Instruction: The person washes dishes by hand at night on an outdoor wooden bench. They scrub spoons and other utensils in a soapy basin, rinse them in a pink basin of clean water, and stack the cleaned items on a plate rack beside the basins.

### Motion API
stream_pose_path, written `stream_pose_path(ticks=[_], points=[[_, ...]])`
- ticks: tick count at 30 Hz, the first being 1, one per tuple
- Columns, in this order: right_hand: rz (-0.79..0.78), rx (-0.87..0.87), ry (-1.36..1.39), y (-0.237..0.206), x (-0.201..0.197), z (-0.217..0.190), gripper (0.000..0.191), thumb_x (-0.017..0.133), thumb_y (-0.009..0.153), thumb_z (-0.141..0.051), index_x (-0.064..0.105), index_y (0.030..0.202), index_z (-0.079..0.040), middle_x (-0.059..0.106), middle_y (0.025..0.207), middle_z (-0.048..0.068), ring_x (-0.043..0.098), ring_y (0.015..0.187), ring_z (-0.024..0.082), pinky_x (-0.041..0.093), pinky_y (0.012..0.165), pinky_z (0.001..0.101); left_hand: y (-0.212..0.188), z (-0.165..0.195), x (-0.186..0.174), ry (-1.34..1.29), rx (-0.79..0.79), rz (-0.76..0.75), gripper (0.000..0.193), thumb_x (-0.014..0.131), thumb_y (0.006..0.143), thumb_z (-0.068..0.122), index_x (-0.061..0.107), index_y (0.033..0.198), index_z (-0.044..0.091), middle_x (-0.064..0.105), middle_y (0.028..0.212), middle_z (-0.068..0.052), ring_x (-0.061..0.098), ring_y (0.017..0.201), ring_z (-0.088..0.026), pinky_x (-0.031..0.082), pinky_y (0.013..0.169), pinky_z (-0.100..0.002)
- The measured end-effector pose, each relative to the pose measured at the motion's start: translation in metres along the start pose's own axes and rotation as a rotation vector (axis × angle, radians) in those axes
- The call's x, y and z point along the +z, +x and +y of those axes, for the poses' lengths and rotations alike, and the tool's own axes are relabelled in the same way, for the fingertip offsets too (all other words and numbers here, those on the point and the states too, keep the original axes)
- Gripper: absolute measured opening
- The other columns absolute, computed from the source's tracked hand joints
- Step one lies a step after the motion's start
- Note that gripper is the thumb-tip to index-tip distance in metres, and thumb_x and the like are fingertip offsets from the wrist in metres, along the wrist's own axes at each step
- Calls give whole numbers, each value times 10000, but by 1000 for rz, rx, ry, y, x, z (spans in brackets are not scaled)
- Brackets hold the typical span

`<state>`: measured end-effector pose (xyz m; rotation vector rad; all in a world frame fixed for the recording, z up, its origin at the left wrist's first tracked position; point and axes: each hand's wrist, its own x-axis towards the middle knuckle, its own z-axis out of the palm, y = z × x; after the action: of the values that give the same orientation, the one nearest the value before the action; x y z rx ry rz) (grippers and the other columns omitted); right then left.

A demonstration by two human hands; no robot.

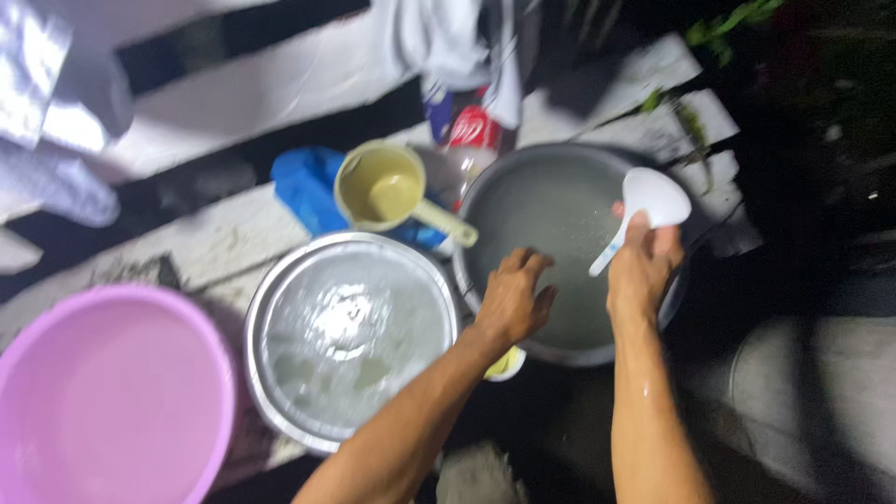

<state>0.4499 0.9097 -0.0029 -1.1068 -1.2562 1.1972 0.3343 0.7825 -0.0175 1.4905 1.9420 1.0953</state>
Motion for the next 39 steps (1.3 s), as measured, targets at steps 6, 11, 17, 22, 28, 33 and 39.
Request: stream_pose_path(ticks=[6,11,17,22,28,33,39], points=[[-95,-74,-38,-44,38,-21,287,515,1070,-63,602,1333,12,722,1207,125,672,1096,156,508,962,287,-21,6,-37,-152,-71,-9,494,739,866,130,596,1328,28,595,1300,-193,686,1022,-354,553,909,-434],[-166,-205,-195,-86,66,-40,208,542,1081,-58,633,1246,30,741,1206,146,708,1101,211,539,979,322,-42,4,-82,-253,-210,19,602,758,857,154,531,1400,29,594,1286,-197,708,953,-310,583,845,-411],[-155,-383,-608,-156,95,-61,318,591,927,37,715,1212,-27,715,1130,211,702,1038,349,548,893,430,-86,-17,-141,-317,-146,187,754,802,814,133,440,1463,1,579,1352,-210,691,909,-282,580,836,-384],[-298,-554,-671,-209,123,-69,294,646,921,7,721,1203,-34,729,1084,187,701,1002,363,545,867,452,-125,-38,-188,-414,-272,207,734,771,831,145,445,1479,39,680,1193,-188,709,843,-223,595,754,-357],[-460,-488,-627,-266,167,-69,305,616,941,5,709,1225,-59,729,1049,171,710,955,350,551,818,441,-169,-75,-230,-382,-216,346,423,729,899,133,639,1300,36,763,1095,-145,737,831,-206,593,759,-355],[-559,-506,-593,-301,201,-66,316,602,932,7,696,1227,-52,737,1067,166,713,985,350,550,855,435,-205,-112,-259,-404,-220,415,256,679,922,86,730,1165,26,789,1033,-148,759,915,-193,587,803,-333],[-628,-584,-587,-339,247,-62,330,613,893,16,710,1204,-37,739,1082,185,706,1006,377,545,884,451,-244,-146,-298,-369,-271,480,237,653,923,61,747,1139,42,780,931,-119,723,788,-162,565,703,-311]])
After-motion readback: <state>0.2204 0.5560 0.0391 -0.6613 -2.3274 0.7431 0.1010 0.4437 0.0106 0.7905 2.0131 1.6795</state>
